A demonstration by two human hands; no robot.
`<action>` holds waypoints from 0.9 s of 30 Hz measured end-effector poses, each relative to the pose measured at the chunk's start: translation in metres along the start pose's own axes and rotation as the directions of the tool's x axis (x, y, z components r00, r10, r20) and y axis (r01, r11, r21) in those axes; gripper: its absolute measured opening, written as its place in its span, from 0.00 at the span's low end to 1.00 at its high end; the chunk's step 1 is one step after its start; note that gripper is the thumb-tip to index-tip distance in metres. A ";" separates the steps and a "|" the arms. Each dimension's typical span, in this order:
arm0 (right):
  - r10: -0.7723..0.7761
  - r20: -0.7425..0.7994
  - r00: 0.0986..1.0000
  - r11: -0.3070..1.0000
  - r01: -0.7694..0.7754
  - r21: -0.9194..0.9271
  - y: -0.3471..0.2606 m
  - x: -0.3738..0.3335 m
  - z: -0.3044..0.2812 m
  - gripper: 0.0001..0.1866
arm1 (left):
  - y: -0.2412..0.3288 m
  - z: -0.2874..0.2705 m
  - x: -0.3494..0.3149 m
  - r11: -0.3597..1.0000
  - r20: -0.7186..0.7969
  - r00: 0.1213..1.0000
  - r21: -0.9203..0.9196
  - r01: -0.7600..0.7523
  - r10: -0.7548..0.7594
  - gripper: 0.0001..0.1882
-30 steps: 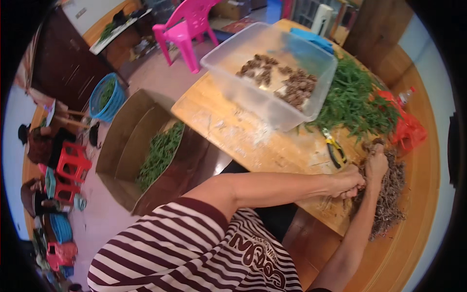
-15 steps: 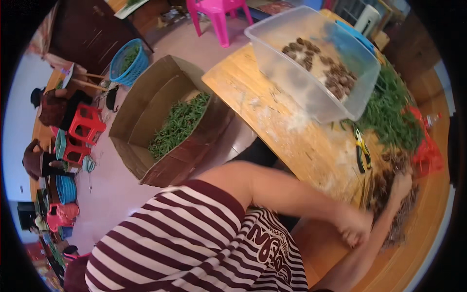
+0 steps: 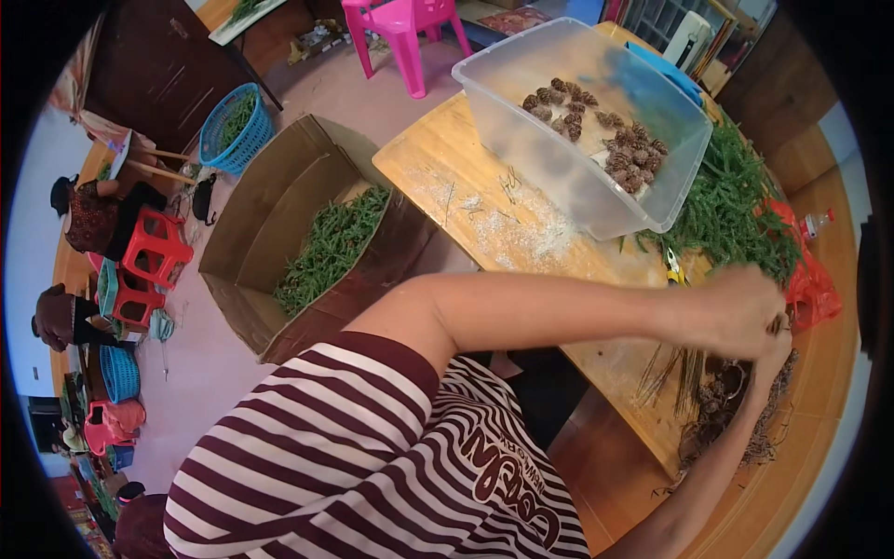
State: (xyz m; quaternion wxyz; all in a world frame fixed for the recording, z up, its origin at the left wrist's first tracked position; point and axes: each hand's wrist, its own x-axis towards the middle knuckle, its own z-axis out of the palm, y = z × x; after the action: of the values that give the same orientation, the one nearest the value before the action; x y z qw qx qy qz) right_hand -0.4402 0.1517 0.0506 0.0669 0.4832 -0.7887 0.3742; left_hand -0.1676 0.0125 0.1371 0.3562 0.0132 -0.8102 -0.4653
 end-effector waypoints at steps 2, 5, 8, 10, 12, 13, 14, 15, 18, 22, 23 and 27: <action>0.164 -0.018 0.986 0.983 -0.164 -0.079 -0.021 0.000 0.002 0.25 | 0.000 -0.031 0.013 0.986 -0.006 1.000 0.163 0.013 -0.012 0.19; 0.221 -0.104 0.970 0.958 -0.236 -0.164 -0.020 0.000 0.004 0.24 | -0.002 -0.077 0.029 0.931 -0.026 0.997 0.354 0.083 -0.079 0.21; 0.186 -0.082 0.979 0.965 -0.198 -0.174 -0.033 0.001 0.004 0.24 | -0.026 -0.116 0.039 0.820 -0.080 0.996 0.567 0.079 -0.040 0.23; 0.149 -0.114 0.982 0.967 -0.169 -0.190 -0.029 0.004 0.010 0.23 | -0.045 -0.139 0.041 0.840 -0.133 0.990 0.531 0.110 -0.046 0.24; 0.198 -0.114 0.974 0.946 -0.220 -0.236 -0.051 0.004 0.013 0.22 | -0.060 -0.155 0.040 0.814 -0.110 0.987 0.558 0.161 -0.120 0.26; 0.240 -0.112 0.964 0.925 -0.262 -0.276 -0.055 0.003 0.009 0.22 | -0.067 -0.158 0.042 0.778 -0.097 0.977 0.591 0.212 -0.192 0.27; 0.257 -0.129 0.958 0.913 -0.284 -0.292 -0.049 0.002 0.006 0.22 | -0.075 -0.160 0.043 0.737 -0.086 0.961 0.625 0.257 -0.262 0.28; 0.228 -0.126 0.965 0.920 -0.256 -0.296 -0.038 -0.002 0.007 0.21 | -0.079 -0.162 0.043 0.688 -0.074 0.940 0.663 0.295 -0.332 0.29; 0.093 -0.170 0.981 0.950 -0.139 -0.281 -0.035 -0.008 0.002 0.19 | -0.093 -0.162 0.039 0.660 -0.005 0.876 0.655 0.368 -0.483 0.30; 0.130 -0.147 0.981 0.945 -0.167 -0.280 -0.039 0.000 0.013 0.18 | -0.109 -0.183 0.034 0.560 0.110 0.913 0.816 0.142 -0.392 0.22; 0.088 -0.181 0.979 0.949 -0.138 -0.284 -0.039 -0.003 0.013 0.16 | -0.093 -0.178 0.035 0.485 0.080 0.885 0.857 0.174 -0.459 0.20; 0.153 -0.164 0.974 0.942 -0.194 -0.275 -0.042 -0.005 0.008 0.15 | -0.109 -0.168 0.026 0.609 0.039 0.985 0.790 0.073 -0.170 0.17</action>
State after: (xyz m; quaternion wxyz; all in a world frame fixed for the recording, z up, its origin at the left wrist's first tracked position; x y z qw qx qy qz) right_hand -0.4014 0.1389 0.0646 0.1590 0.3691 -0.8677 0.2924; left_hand -0.1224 -0.1835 0.1211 0.2369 0.1968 -0.9474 -0.0874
